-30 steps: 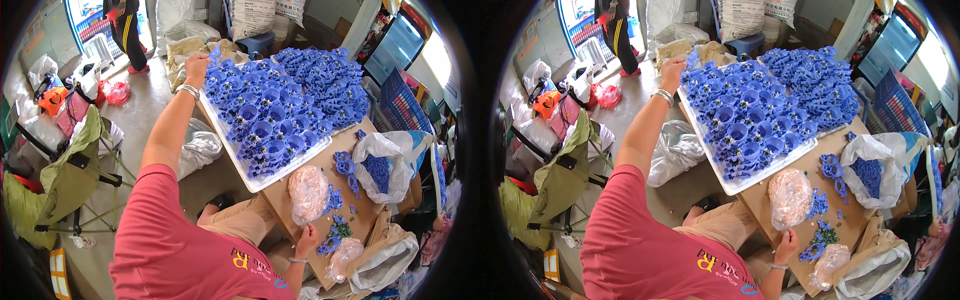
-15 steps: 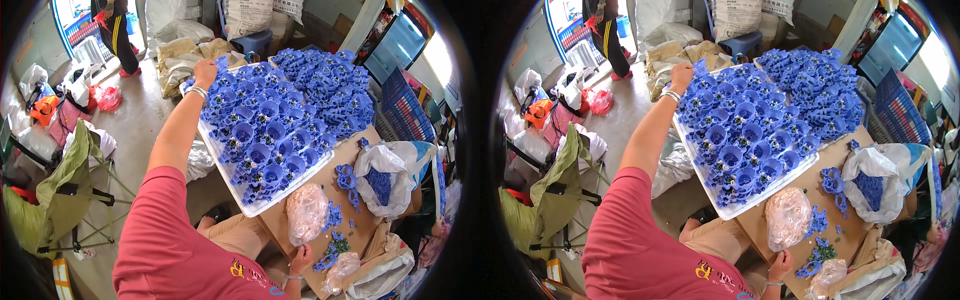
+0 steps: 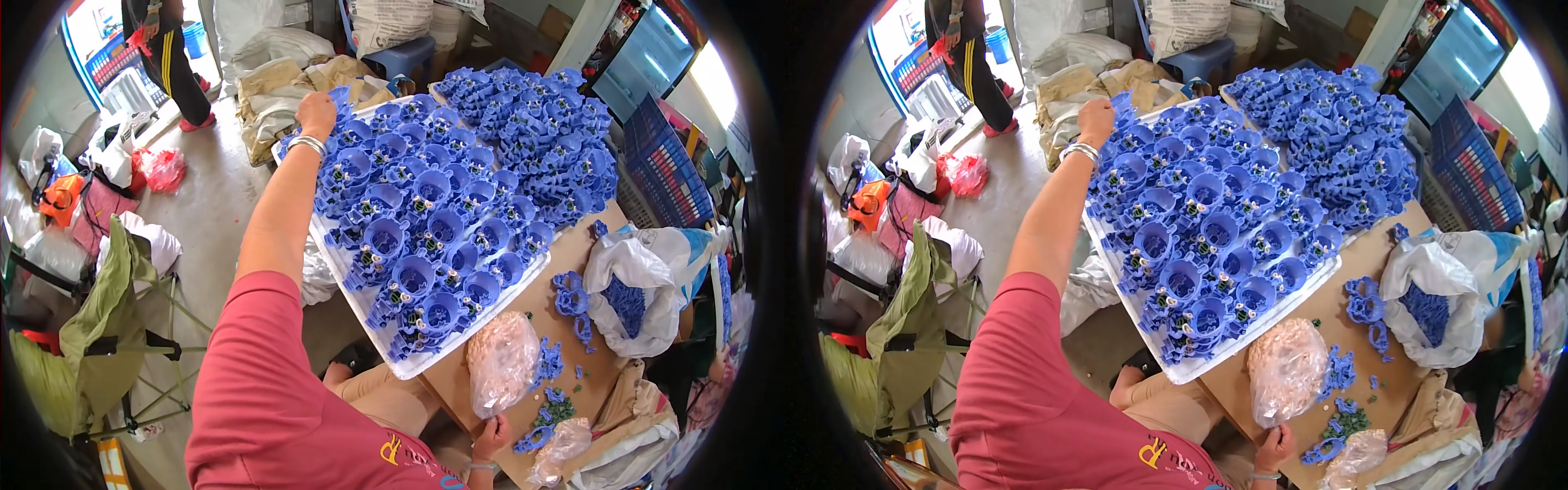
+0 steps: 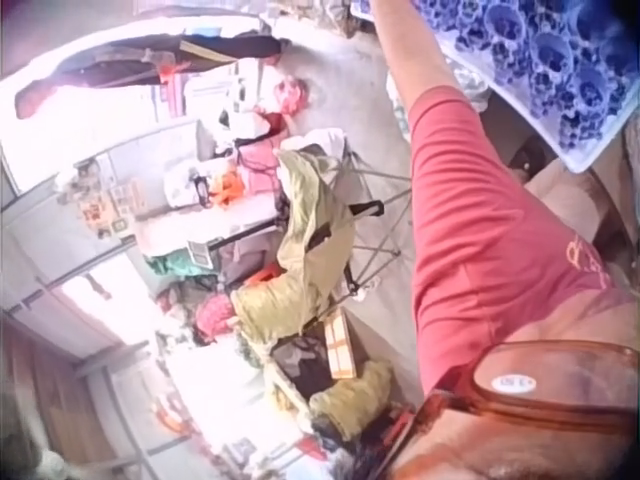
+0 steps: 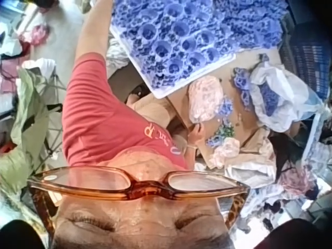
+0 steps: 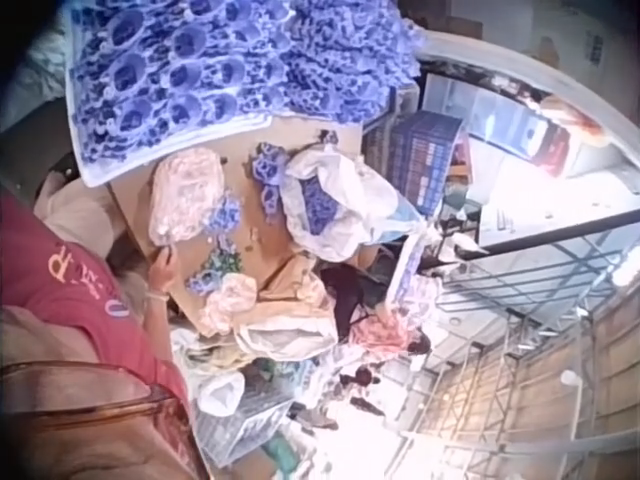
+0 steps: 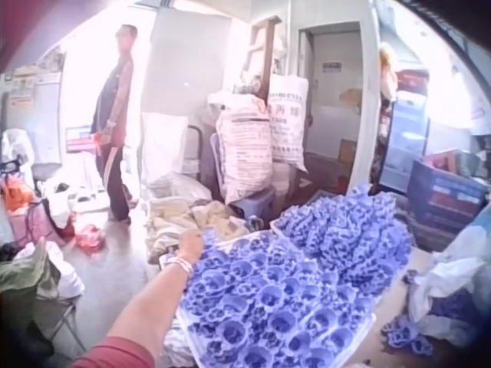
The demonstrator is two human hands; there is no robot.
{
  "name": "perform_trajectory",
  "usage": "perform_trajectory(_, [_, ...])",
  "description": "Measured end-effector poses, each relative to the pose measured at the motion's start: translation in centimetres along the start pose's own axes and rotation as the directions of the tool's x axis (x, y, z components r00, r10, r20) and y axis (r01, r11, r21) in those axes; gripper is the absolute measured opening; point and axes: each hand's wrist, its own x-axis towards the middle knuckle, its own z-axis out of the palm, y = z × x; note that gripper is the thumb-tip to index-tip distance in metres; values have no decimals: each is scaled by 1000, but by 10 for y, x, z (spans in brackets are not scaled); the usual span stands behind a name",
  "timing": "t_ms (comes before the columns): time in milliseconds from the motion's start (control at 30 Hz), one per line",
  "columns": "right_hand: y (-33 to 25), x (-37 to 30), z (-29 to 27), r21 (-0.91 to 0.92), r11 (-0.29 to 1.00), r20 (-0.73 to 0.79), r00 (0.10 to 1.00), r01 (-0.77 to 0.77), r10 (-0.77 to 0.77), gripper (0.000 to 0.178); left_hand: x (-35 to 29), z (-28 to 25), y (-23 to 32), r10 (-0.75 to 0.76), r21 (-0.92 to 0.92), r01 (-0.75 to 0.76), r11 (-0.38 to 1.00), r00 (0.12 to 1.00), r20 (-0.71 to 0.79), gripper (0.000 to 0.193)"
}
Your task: The person fits small green plastic bits into larger blue plastic rings by hand, assembling the components at a workbench.
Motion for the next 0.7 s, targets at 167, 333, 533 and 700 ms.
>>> perform_trajectory(167, [-9, 2, -2, 47, 998, 35, 998, -47, 45, 12, -7, -2, 10, -19, 79, 13, 997, 996, 82, 20])
perform_trajectory(333, [-10, 1, -3, 56, 995, 50, 995, -83, 81, 14, -14, -2, 13, 49, 122, -64, 990, 992, 119, 19])
perform_trajectory(533, [-18, 3, -3, 67, 993, 64, 993, -101, 97, 15, -3, -2, -4, 222, -76, -210, 975, 953, 208, 23])
perform_trajectory(700, [-16, 3, -2, 49, 997, 56, 996, -67, 64, 15, -10, 1, 2, 210, -36, -207, 978, 962, 177, 29])
